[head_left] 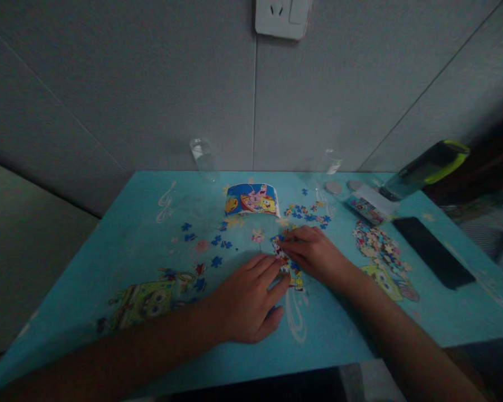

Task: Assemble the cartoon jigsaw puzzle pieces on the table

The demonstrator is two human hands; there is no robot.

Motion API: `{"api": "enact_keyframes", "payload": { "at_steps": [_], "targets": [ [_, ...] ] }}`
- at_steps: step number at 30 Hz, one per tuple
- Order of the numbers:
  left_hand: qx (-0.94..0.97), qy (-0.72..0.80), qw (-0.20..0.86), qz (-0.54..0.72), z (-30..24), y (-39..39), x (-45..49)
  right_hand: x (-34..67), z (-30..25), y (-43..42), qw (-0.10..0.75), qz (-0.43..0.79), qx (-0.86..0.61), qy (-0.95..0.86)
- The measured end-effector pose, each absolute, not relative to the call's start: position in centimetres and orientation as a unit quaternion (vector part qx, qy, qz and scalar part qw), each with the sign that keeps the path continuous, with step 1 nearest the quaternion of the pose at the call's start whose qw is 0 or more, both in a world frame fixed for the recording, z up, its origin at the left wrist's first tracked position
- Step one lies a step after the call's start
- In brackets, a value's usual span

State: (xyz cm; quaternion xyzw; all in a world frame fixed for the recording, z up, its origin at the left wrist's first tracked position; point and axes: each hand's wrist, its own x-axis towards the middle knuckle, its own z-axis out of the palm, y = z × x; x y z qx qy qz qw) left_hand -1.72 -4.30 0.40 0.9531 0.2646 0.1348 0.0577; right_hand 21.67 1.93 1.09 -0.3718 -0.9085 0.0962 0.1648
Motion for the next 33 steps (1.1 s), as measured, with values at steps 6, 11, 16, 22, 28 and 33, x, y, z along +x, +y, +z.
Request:
{"api": "enact_keyframes", "payload": {
  "at_steps": [6, 11, 16, 22, 28, 33],
  "targets": [
    [0.952, 0.268, 0.023, 0.144, -0.3, -4.5, -1.8, 21.0, 0.8, 2.2, 0.161, 0.079, -0.387, -0.904],
    [0.95, 0.281, -0.004, 0.134, -0.5, -4.6, -1.5, 21.7, 0.6, 2.6, 0.166, 0.076, -0.36, -0.915],
    [0.95, 0.28, -0.03, 0.136, -0.5, -4.8, -1.5, 22.3, 0.8, 3.1, 0.167, 0.09, -0.338, -0.922],
    [0.95, 0.28, -0.035, 0.133, -0.7, -4.9, -1.5, 21.8, 1.4, 3.2, 0.155, 0.053, -0.338, -0.927],
    [0.949, 0.282, -0.031, 0.136, -0.8, -4.9, -1.5, 21.5, 1.2, 2.9, 0.131, -0.003, -0.312, -0.941],
    [0.948, 0.285, -0.031, 0.138, -0.8, -4.9, -1.5, 21.6, 1.1, 2.9, 0.134, 0.017, -0.314, -0.94]
  ]
}}
